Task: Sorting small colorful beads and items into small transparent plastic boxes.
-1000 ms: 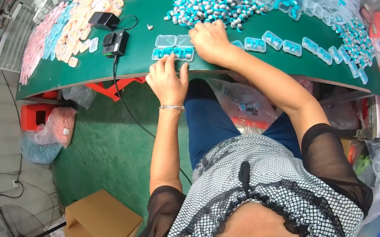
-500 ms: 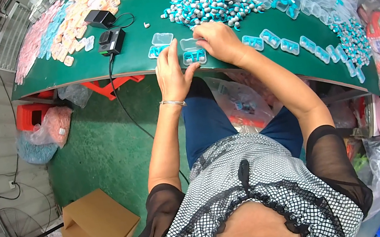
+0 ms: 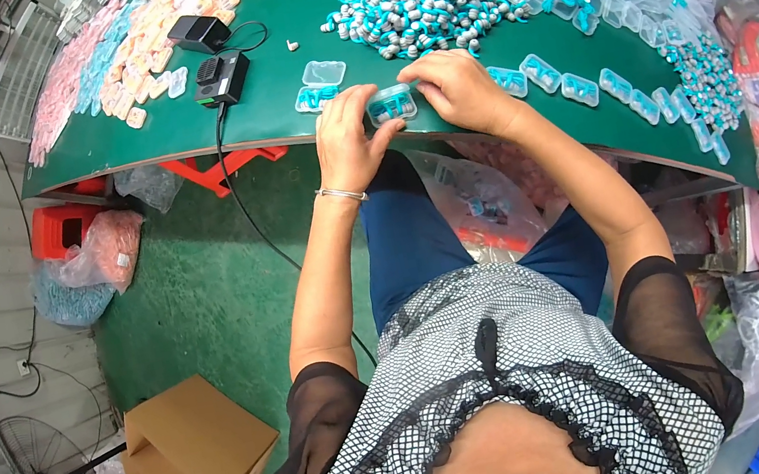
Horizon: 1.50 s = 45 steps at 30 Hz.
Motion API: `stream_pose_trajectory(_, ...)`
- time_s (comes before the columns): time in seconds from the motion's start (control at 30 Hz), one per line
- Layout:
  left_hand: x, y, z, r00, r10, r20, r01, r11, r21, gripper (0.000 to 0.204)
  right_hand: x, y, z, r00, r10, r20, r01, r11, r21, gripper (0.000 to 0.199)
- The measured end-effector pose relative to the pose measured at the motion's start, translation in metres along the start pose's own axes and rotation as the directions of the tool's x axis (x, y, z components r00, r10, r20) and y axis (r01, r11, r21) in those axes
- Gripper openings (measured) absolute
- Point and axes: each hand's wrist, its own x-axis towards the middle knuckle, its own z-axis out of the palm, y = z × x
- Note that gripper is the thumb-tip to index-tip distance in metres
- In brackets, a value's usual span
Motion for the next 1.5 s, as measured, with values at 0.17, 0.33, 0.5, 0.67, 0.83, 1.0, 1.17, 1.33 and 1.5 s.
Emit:
stream_pose_trajectory(0.17,-0.001,0.002,0.001,1.0,0.007,0.003,-0.007,1.0,0.014,0.046,-0.006,-0.008,-0.001,0.999,0.047,0.017,-0.045,0.994,-0.096,0.028)
stream_pose_trajectory(0.33,-0.006,-0.001,0.006,0.998,0.056,-0.03,-0.055,0.998,0.013,0.037,-0.003,-0.022,-0.001,0.992,-0.125,0.026,0.127,0.983,-0.134,0.034)
stream_pose_trajectory(0.5,0.002,-0.004,-0.003,0.996,0.09,-0.021,-0.09,0.996,-0.02,0.031,-0.003,-0.01,0.008,0.989,-0.15,0.006,0.148,0.971,-0.186,0.034)
stream_pose_trajectory(0.67,0.001,-0.009,0.004,0.995,0.076,-0.057,-0.079,0.995,-0.062,0.028,-0.003,-0.008,0.013,0.986,-0.162,-0.037,0.154,0.976,-0.157,0.027)
stream_pose_trajectory(0.83,0.005,-0.011,0.004,0.999,0.054,-0.009,-0.054,0.987,-0.153,0.023,-0.003,-0.005,0.01,0.981,-0.194,0.019,0.194,0.961,-0.196,0.024)
stream_pose_trajectory(1.0,0.001,-0.005,0.009,0.999,0.018,-0.044,-0.026,0.981,-0.194,0.025,-0.005,-0.005,0.001,0.978,-0.207,0.013,0.205,0.953,-0.222,0.024)
stream_pose_trajectory(1.17,0.002,-0.005,0.009,0.997,0.05,-0.061,-0.057,0.989,-0.134,0.027,-0.006,-0.004,0.0,0.984,-0.178,0.031,0.18,0.957,-0.226,0.026)
stream_pose_trajectory(1.33,0.003,-0.007,0.009,0.999,0.027,-0.042,-0.034,0.985,-0.17,0.026,-0.006,-0.002,0.007,0.985,-0.172,0.019,0.172,0.96,-0.219,0.024)
stream_pose_trajectory(1.5,0.002,-0.006,0.007,1.0,0.025,-0.016,-0.028,0.979,-0.202,0.021,-0.007,-0.002,0.008,0.982,-0.185,0.037,0.188,0.957,-0.219,0.023)
